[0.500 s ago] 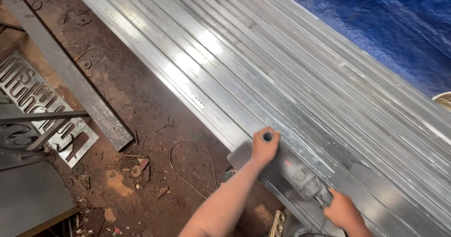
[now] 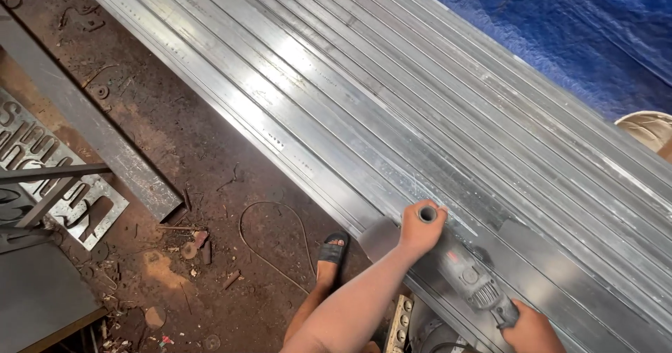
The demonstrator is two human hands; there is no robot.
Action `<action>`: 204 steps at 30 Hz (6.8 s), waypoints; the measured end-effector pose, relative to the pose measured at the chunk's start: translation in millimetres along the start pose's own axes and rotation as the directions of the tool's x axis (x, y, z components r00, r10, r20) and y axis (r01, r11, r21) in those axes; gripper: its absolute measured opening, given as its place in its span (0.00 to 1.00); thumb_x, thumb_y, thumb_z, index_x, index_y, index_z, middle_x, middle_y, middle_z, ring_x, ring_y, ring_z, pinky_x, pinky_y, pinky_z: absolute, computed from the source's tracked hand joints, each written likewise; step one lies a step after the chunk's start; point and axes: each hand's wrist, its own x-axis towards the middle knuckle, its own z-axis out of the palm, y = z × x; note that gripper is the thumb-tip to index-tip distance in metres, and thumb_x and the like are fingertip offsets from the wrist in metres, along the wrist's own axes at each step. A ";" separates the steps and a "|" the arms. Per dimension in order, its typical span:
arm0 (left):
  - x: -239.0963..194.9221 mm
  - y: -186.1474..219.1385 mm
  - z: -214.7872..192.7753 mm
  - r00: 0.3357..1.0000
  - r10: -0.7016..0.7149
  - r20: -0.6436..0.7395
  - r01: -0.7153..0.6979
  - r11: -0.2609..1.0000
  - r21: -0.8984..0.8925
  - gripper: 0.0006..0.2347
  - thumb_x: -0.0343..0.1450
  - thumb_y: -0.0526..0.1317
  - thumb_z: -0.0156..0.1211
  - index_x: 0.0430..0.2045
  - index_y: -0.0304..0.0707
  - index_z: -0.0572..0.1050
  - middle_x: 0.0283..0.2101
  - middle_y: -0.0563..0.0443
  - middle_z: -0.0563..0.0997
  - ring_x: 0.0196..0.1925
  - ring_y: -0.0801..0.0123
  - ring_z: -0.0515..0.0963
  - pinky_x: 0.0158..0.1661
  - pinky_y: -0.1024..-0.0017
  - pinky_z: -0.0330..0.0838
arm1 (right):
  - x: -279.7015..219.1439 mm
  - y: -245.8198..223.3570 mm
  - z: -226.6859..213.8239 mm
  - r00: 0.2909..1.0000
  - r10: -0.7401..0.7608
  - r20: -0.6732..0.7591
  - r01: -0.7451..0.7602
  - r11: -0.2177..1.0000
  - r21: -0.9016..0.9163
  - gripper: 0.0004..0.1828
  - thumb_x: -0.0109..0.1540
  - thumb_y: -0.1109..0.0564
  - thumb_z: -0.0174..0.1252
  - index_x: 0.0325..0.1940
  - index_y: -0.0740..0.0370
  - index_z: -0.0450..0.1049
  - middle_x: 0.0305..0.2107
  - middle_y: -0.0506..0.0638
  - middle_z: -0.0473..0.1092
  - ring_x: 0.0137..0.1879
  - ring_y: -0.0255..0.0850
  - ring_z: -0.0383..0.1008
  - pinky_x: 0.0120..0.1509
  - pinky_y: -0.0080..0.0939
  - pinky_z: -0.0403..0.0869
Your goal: Polishing the surface of long metal profiles using a handheld angle grinder with a polishing disc.
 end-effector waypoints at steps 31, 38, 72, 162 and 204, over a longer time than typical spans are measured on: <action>243.4 115.5 -227.1 0.951 0.198 -0.239 -0.181 0.979 0.091 0.11 0.70 0.38 0.59 0.14 0.45 0.72 0.15 0.58 0.73 0.21 0.80 0.69 0.30 0.77 0.69 | 16.7 -370.4 -95.7 0.908 -0.405 -0.103 0.405 0.914 -0.025 0.42 0.51 0.61 0.57 0.72 0.66 0.67 0.61 0.66 0.71 0.69 0.60 0.69 0.70 0.58 0.72; 217.0 88.4 -164.5 0.966 0.133 -0.224 -0.118 0.990 0.080 0.10 0.69 0.38 0.60 0.15 0.43 0.72 0.17 0.54 0.74 0.24 0.75 0.72 0.33 0.72 0.70 | 31.6 -291.3 -103.6 0.926 -0.357 -0.125 0.353 0.934 -0.051 0.42 0.52 0.59 0.62 0.72 0.66 0.68 0.60 0.68 0.72 0.69 0.60 0.70 0.70 0.60 0.72; -35.6 -4.7 160.1 0.983 -0.071 0.167 0.068 0.997 0.024 0.12 0.71 0.43 0.62 0.16 0.47 0.70 0.20 0.63 0.68 0.26 0.78 0.67 0.31 0.72 0.63 | 10.6 162.2 -44.5 0.995 0.060 -0.083 -0.053 0.995 0.081 0.26 0.52 0.56 0.62 0.55 0.48 0.83 0.37 0.55 0.85 0.45 0.52 0.82 0.49 0.46 0.76; 171.6 78.9 -120.2 0.989 0.088 -0.116 -0.069 0.985 0.159 0.10 0.68 0.37 0.60 0.14 0.43 0.72 0.17 0.58 0.70 0.25 0.77 0.70 0.32 0.75 0.67 | -16.6 -237.8 -125.7 0.954 -0.298 -0.018 0.298 0.954 -0.024 0.40 0.55 0.60 0.55 0.73 0.65 0.65 0.63 0.68 0.69 0.70 0.61 0.68 0.71 0.61 0.71; 167.4 51.0 -82.3 0.983 0.157 -0.092 -0.143 0.979 0.144 0.07 0.67 0.35 0.60 0.17 0.42 0.74 0.21 0.55 0.74 0.31 0.74 0.71 0.41 0.67 0.69 | 6.7 -180.3 -87.1 0.966 -0.235 -0.104 0.235 0.972 -0.012 0.41 0.51 0.56 0.56 0.71 0.55 0.70 0.60 0.60 0.74 0.67 0.57 0.73 0.69 0.57 0.74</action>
